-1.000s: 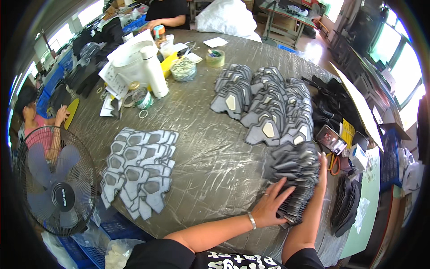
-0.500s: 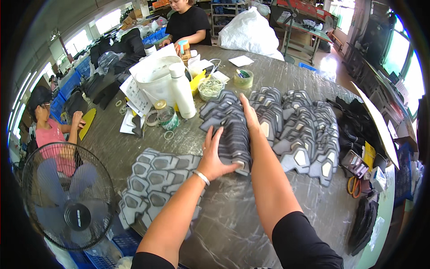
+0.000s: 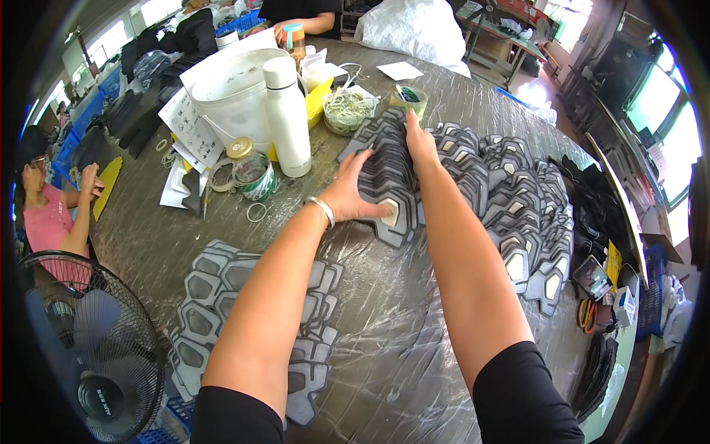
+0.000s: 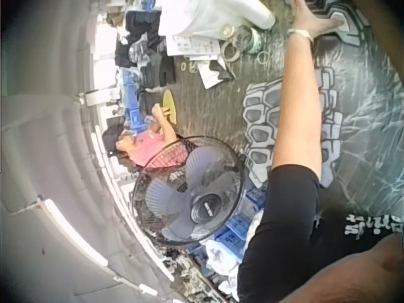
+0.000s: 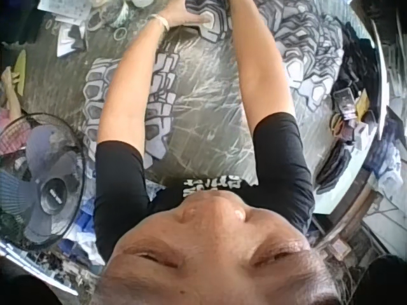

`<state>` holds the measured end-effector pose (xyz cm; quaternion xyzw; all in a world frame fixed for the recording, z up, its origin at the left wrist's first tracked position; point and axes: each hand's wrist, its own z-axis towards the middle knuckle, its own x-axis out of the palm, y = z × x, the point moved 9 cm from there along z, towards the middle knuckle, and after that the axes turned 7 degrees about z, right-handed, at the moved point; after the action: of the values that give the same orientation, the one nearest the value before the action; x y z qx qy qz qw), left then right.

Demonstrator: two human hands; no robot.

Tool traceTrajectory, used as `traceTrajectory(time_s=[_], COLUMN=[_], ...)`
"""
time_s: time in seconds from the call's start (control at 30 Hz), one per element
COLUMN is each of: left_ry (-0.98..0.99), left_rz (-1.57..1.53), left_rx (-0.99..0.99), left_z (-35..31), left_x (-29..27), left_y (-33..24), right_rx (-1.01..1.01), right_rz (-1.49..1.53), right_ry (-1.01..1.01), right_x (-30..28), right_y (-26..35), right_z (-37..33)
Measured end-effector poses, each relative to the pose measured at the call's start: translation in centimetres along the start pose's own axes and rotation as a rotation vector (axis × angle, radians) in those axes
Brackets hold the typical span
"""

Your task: The person applies padding to grey shoe upper components by hand, handling them one at a time from a stack on the table and placing them into a collection area. The person then gathers and aligns the stacked components on the table and retrieves more padding from a plastic bag.

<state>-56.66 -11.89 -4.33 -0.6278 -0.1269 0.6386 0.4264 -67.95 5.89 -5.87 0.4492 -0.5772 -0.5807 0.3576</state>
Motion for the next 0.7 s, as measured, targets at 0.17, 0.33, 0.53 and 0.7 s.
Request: traceTrajectory(time_s=[0.17,0.33,0.53,0.7], left_ry=[0.025,0.005,-0.038,-0.061], left_rz=[0.018,0.081,0.053,0.081], left_rx=[-0.107,-0.071,-0.043,-0.028], left_z=[1.0,0.2,-1.4,-0.7], left_x=[0.8,-0.3,0.8,2.3], left_y=[0.5,-0.1,0.9,0.9], right_rx=[-0.111,-0.399,-0.394,-0.414], right_rz=[-0.097,-0.154,0.117,-0.026], right_ry=[0.014,0.020,0.015,0.029], right_x=[-1.0,-2.0,-4.9,-1.7], right_y=[2.2,5.6,4.9,1.6], right_z=[-0.7,-4.7,-12.6,-14.5])
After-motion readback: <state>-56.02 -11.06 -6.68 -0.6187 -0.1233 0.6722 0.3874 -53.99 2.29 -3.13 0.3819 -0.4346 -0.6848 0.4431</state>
